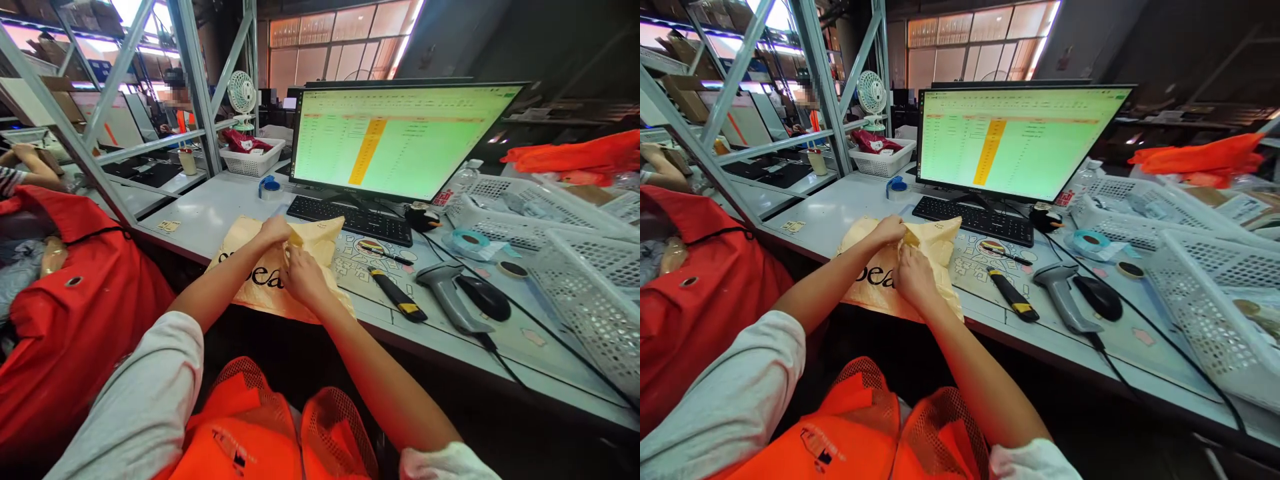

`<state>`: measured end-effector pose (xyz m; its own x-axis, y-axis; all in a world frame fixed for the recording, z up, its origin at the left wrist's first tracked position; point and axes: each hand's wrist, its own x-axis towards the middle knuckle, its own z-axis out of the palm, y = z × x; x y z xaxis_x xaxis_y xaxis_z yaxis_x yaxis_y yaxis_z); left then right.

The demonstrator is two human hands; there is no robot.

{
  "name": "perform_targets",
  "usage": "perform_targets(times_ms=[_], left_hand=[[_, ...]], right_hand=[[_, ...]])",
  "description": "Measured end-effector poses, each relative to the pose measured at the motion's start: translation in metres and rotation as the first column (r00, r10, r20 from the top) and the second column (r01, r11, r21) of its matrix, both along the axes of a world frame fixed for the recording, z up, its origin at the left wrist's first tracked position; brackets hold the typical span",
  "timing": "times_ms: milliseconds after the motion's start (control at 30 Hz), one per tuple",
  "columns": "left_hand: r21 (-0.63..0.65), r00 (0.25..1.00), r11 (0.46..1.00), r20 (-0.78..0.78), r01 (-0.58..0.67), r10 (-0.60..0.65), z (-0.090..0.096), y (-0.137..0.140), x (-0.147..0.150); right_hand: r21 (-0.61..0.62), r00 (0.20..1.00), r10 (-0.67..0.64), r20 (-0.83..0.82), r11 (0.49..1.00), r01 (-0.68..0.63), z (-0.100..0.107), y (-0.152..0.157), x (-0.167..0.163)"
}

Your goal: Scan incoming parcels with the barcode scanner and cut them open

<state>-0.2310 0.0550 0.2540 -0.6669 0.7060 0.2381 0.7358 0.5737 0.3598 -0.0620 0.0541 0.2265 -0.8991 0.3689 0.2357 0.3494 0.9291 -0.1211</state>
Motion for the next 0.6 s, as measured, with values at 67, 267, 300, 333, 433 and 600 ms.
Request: perform_targets(times_ms=[67, 267, 300, 333, 433, 600], left_hand=[[0.037, 1.000, 0.999, -0.007, -0.029, 0.029, 0.001, 0.001, 0.003], [0.165, 0.973, 0.984, -0.208, -0.062, 0.096, 0.000, -0.022, -0.003], [0.160, 0.962, 0.987, -0.265, -0.022, 0.065, 0.002, -0.028, -0.005], [0.151, 0.947, 0.988, -0.319, 0.027, 0.023, 0.003, -0.036, -0.007], [0.102, 0.901, 0.972, -0.406, 0.212, -0.154, 0.007, -0.062, -0.004], [0.128, 0.910, 0.930, -0.291, 0.344, -0.296, 0.007, -0.088, 0.015]], right_hand=[[-0.076, 1.000, -0.006, 0.009, 0.997, 0.007, 0.002, -0.005, -0.018], [-0.093, 0.998, 0.044, 0.045, 0.995, -0.040, 0.007, -0.024, -0.047], [-0.093, 0.998, 0.051, 0.045, 0.995, -0.047, 0.008, -0.028, -0.047], [-0.093, 0.998, 0.054, 0.043, 0.994, -0.050, 0.009, -0.031, -0.045], [-0.102, 0.997, 0.063, 0.041, 0.993, -0.059, 0.009, -0.032, -0.029], [-0.030, 0.991, 0.124, 0.041, 0.992, -0.123, -0.003, -0.023, -0.003]])
